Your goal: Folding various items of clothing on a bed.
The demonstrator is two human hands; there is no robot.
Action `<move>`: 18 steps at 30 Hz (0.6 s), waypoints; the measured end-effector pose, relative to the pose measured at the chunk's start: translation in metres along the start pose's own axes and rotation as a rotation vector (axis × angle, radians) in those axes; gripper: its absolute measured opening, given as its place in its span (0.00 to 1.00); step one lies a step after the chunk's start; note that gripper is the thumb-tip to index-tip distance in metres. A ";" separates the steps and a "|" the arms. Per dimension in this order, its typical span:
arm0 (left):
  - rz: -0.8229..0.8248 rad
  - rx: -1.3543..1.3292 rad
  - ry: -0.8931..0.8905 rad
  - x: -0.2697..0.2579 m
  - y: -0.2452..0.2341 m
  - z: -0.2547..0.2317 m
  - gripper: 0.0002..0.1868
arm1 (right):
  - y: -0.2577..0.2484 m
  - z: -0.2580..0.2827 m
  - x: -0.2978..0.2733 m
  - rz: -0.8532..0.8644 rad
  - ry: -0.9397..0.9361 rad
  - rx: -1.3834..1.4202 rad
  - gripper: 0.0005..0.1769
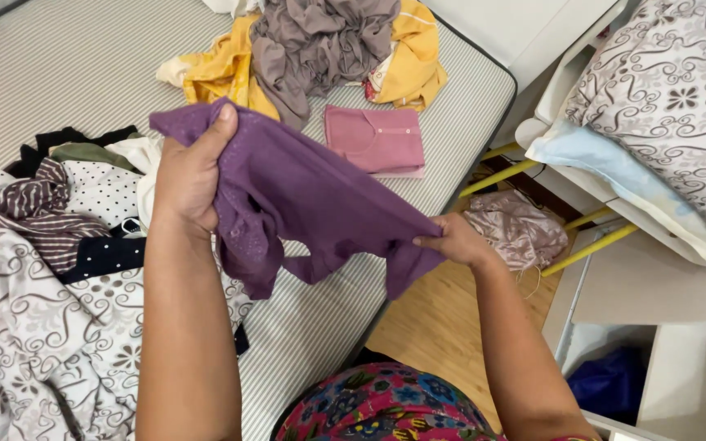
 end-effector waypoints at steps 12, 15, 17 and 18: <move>-0.231 -0.067 -0.080 0.016 -0.048 0.019 0.18 | -0.053 -0.105 0.036 -0.211 0.074 0.456 0.11; -0.300 -0.104 -0.043 0.030 -0.058 0.027 0.17 | -0.082 -0.096 0.051 -0.287 -0.060 0.627 0.07; -0.219 -0.001 0.012 0.053 -0.064 0.044 0.20 | -0.090 -0.082 0.068 -0.249 -0.098 0.172 0.10; -0.226 0.000 0.012 0.068 -0.066 0.052 0.20 | -0.099 -0.072 0.077 -0.242 -0.097 0.171 0.10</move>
Point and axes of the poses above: each hand's wrist, its own x-axis towards the middle knuckle, its own y-axis out of the palm, z = x × y, the point moved 9 cm from there along x, towards the middle knuckle, and after that the axes turned 4 degrees about x, right-handed, at the moved point
